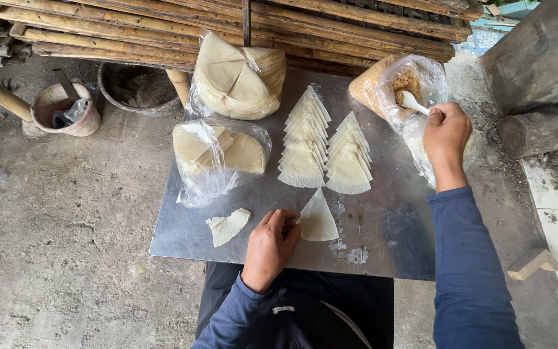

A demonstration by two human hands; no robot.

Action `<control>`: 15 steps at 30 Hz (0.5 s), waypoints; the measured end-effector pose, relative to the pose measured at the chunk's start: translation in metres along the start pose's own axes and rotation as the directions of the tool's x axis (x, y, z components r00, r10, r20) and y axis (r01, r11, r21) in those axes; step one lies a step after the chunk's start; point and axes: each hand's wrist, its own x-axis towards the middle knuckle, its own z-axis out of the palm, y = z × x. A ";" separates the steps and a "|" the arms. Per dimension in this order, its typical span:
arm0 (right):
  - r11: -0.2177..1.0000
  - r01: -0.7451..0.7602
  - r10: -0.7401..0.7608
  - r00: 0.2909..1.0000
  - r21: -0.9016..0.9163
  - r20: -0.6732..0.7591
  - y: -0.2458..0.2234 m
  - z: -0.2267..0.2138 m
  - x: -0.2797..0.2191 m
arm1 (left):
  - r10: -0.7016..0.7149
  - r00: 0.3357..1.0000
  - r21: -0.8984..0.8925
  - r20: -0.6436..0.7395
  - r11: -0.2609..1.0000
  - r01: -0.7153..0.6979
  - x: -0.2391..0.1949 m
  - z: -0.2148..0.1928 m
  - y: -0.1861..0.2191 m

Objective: The person folds triangular wrappers, scoops a granular filling into each, and folds them into sealed packets. The person repeats this process multiple times, placing finished units on the table.

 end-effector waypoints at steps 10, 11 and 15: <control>0.747 -0.314 0.323 0.942 0.587 0.093 -0.038 -0.052 -0.026 | 0.031 0.999 0.005 -0.028 1.000 -0.031 -0.002 -0.002 0.002; 0.729 -0.297 0.300 0.949 0.616 0.102 -0.045 -0.059 -0.035 | 0.033 0.999 0.009 -0.037 0.999 -0.032 -0.002 -0.003 0.002; 0.606 -0.338 0.215 0.941 0.720 0.261 -0.062 -0.083 -0.084 | 0.025 0.999 -0.004 -0.044 1.000 -0.025 -0.003 -0.002 0.001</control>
